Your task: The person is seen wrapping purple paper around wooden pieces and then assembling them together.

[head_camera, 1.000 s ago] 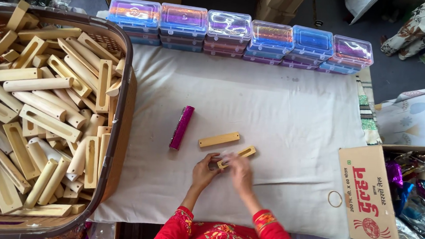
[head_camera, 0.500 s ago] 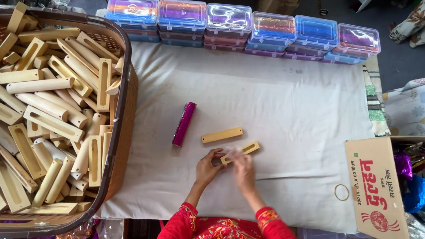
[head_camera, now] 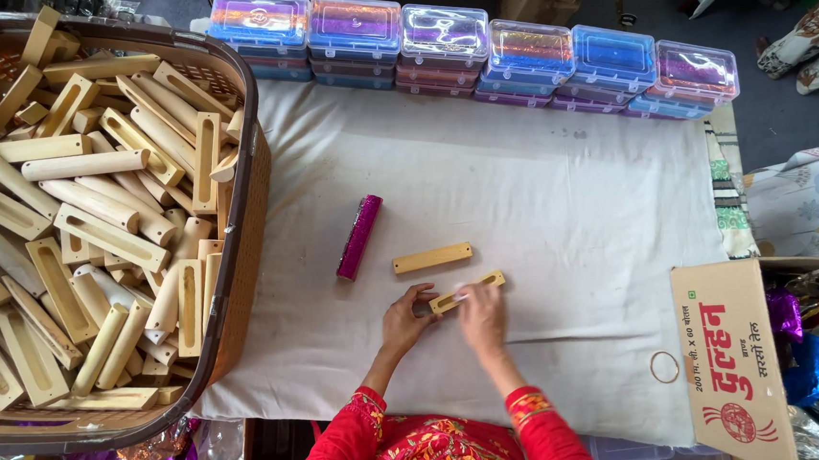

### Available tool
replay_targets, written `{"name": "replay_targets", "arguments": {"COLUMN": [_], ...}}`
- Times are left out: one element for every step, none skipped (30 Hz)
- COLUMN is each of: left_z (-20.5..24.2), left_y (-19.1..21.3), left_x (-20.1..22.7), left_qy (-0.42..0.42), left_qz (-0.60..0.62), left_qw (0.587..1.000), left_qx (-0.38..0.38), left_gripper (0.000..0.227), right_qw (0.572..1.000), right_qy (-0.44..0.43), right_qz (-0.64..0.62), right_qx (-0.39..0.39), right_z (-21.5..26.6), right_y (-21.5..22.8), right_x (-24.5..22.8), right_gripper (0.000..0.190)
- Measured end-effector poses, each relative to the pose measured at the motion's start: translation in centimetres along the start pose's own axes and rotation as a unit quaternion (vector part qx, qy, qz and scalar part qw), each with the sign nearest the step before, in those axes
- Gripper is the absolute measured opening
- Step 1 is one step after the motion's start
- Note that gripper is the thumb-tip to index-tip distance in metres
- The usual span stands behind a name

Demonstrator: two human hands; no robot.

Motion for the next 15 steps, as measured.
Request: {"name": "replay_targets", "arguments": {"left_z": [-0.2,-0.4,-0.4,-0.5,-0.5,-0.2,-0.1,0.1,0.1,0.2,0.1,0.3,0.3,0.3,0.3], "left_y": [-0.2,-0.4,-0.5,-0.7,-0.4,-0.1,0.0,0.1,0.0,0.0,0.1,0.2,0.3,0.5,0.4], "left_x": [-0.4,-0.8,-1.1,-1.1,-1.1,-0.4,0.0,0.4,0.3,0.4,0.6,0.7,1.0,1.3,1.3], "left_qy": [-0.019,-0.038,-0.037,-0.052,-0.067,-0.067,-0.049,-0.032,-0.032,-0.043,-0.056,-0.057,-0.062,-0.067,-0.071], "left_qz": [-0.004,-0.007,-0.005,0.014,0.030,0.029,0.018,0.007,0.005,0.011,0.015,0.012,0.004,-0.003,-0.001], "left_qw": [1.000,0.999,0.999,0.998,0.997,0.997,0.998,0.999,0.999,0.999,0.998,0.998,0.998,0.997,0.997], "left_qx": [0.009,0.018,0.019,0.023,0.027,0.028,0.018,0.007,0.008,0.012,0.015,0.015,0.019,0.022,0.022], "left_gripper": [0.062,0.058,0.058,0.059,0.060,0.060,0.062,0.065,0.065,0.064,0.062,0.062,0.063,0.063,0.063], "right_qw": [0.999,0.995,0.995,0.995,0.993,0.993,0.994,0.992,0.992,0.996,0.998,0.998,1.000,0.999,0.999], "right_qy": [0.021,0.041,0.043,0.036,0.030,0.031,0.071,0.112,0.111,0.083,0.053,0.052,0.008,-0.036,-0.035], "right_qz": [-0.041,-0.081,-0.080,-0.092,-0.105,-0.107,-0.078,-0.050,-0.052,-0.029,-0.007,-0.009,-0.021,-0.034,-0.031], "right_qx": [-0.013,-0.027,-0.029,-0.033,-0.036,-0.037,-0.028,-0.018,-0.018,0.000,0.018,0.021,0.010,0.000,0.002], "right_z": [0.7,1.4,1.4,1.3,1.3,1.0,0.7,0.5,0.1,-0.6,-1.2,-1.1,-1.3,-1.5,-1.0], "right_y": [-0.5,-1.0,-0.6,-0.2,0.0,0.1,0.4,0.7,1.0,1.5,2.0,2.2,2.2,2.2,1.8], "right_x": [-1.9,-3.8,-4.0,-4.0,-4.2,-3.1,-2.6,-2.2,-1.2,0.3,1.8,1.7,2.6,3.5,2.4], "right_gripper": [0.021,0.023,0.023,0.022,0.021,0.021,0.022,0.023,0.023,0.023,0.022,0.022,0.021,0.020,0.020]}}
Point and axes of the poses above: each hand's wrist, its own z-axis away from the middle knuckle, its own y-axis out of the back of the hand, x = y × z, the point moved 10 cm from there along -z, towards the middle knuckle, and after that the axes turned 3 degrees about -y, right-handed, at the moved point
